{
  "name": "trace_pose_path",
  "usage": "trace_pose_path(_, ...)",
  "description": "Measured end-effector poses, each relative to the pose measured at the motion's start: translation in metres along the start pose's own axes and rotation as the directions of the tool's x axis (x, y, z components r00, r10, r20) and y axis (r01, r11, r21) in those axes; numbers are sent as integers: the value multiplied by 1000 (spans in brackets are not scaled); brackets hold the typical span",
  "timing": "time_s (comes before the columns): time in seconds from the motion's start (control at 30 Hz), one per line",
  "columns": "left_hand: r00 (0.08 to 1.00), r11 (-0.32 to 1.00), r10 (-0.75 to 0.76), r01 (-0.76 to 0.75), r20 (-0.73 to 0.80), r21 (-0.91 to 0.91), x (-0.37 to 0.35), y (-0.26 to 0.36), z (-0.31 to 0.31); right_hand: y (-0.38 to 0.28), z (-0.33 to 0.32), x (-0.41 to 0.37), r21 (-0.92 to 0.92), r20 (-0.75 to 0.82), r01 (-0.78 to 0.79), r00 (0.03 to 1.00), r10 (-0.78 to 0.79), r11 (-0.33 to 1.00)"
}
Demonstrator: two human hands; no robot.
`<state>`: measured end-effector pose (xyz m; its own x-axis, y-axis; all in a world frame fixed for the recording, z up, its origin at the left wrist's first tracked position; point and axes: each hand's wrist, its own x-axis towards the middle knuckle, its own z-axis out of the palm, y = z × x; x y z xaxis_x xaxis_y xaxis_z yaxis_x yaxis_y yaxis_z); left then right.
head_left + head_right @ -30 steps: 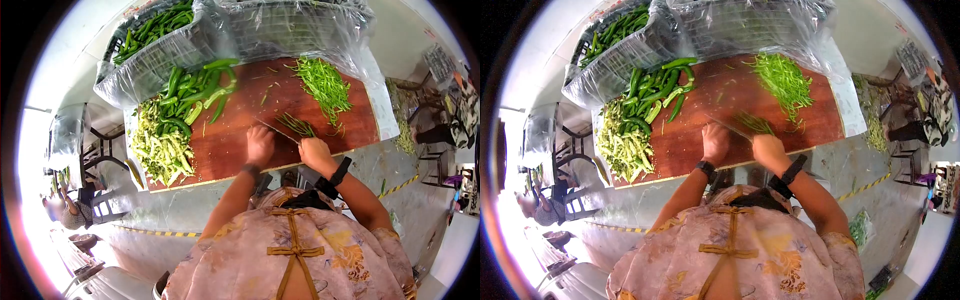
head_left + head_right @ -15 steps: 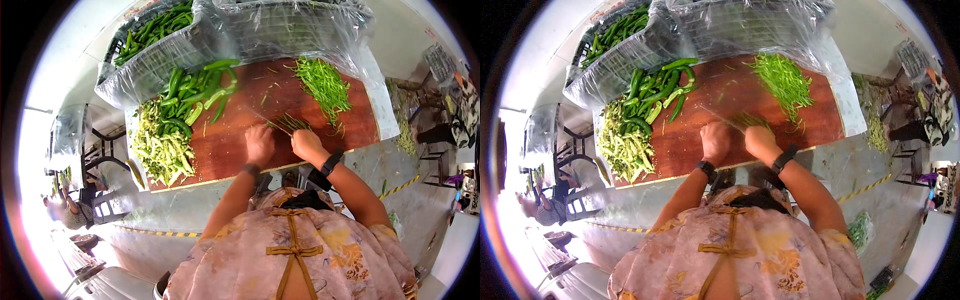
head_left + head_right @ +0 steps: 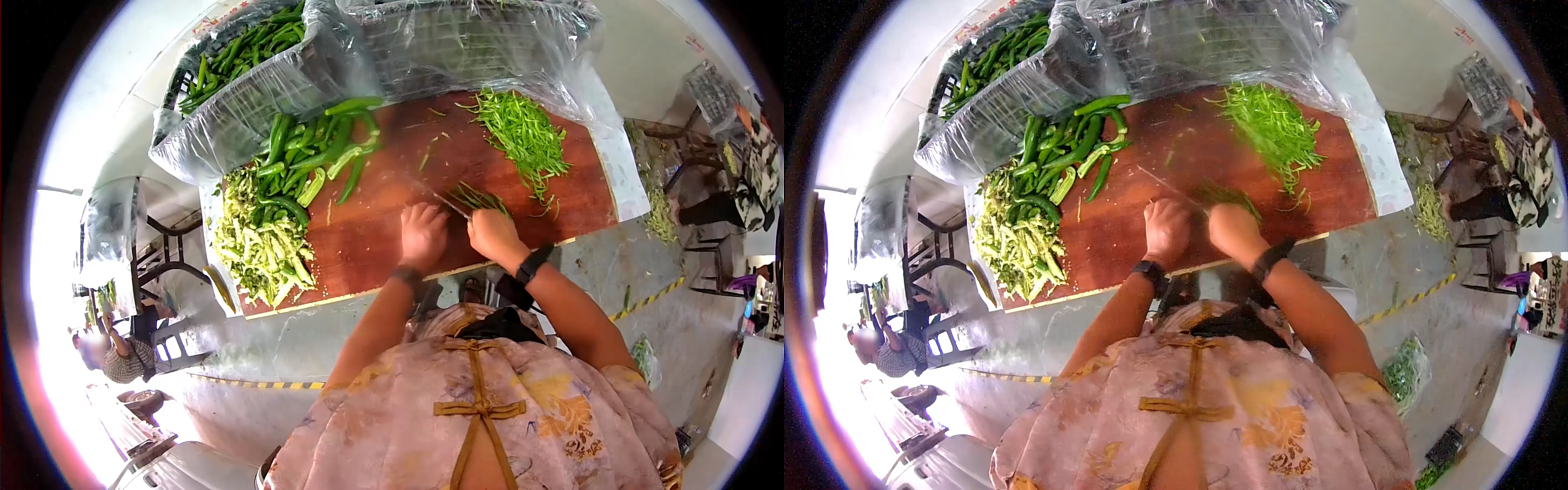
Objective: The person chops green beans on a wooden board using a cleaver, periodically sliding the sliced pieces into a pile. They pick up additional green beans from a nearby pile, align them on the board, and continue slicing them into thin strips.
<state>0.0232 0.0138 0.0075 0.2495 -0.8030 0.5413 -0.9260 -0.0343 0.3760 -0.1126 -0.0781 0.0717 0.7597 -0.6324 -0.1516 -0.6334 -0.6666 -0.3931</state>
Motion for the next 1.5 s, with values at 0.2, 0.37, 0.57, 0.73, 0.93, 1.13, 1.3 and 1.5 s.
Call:
trace_pose_path(0.2, 998, 1000, 19, -20, -64, -16, 1, 0, -4, 10, -4, -2, 23, -116, 11, 993, -9, 1000)
trace_pose_path(0.37, 999, 1000, 9, -9, -35, 2, -1, -1, -5, 15, -14, -28, -7, 33, 17, 999, -17, 1000)
trace_pose_path(0.57, 999, 999, 32, -32, -40, 2, 0, 0, -4, 23, -11, -31, -36, 51, 24, 998, -22, 999)
trace_pose_path(0.73, 1000, 999, 7, -6, -23, 35, 0, 1, -4, 20, -11, -28, -38, 65, 34, 997, -31, 999)
trace_pose_path(0.93, 1000, 998, -26, 26, 12, 52, -2, -4, 1, 9, 7, -3, -21, -15, 109, 994, -109, 994)
trace_pose_path(1.13, 1000, 1000, -2, 2, -14, 26, -4, -6, 4, 21, -7, -14, 17, -96, 19, 995, -17, 1000)
trace_pose_path(1.3, 994, 995, -103, 103, -40, -15, -3, -4, 1, 48, -25, -62, -22, -101, 9, 995, -11, 1000)
trace_pose_path(1.5, 977, 977, -213, 211, 26, 42, 10, 10, -29, 78, -7, -109, -199, -172, 151, 967, -186, 968)
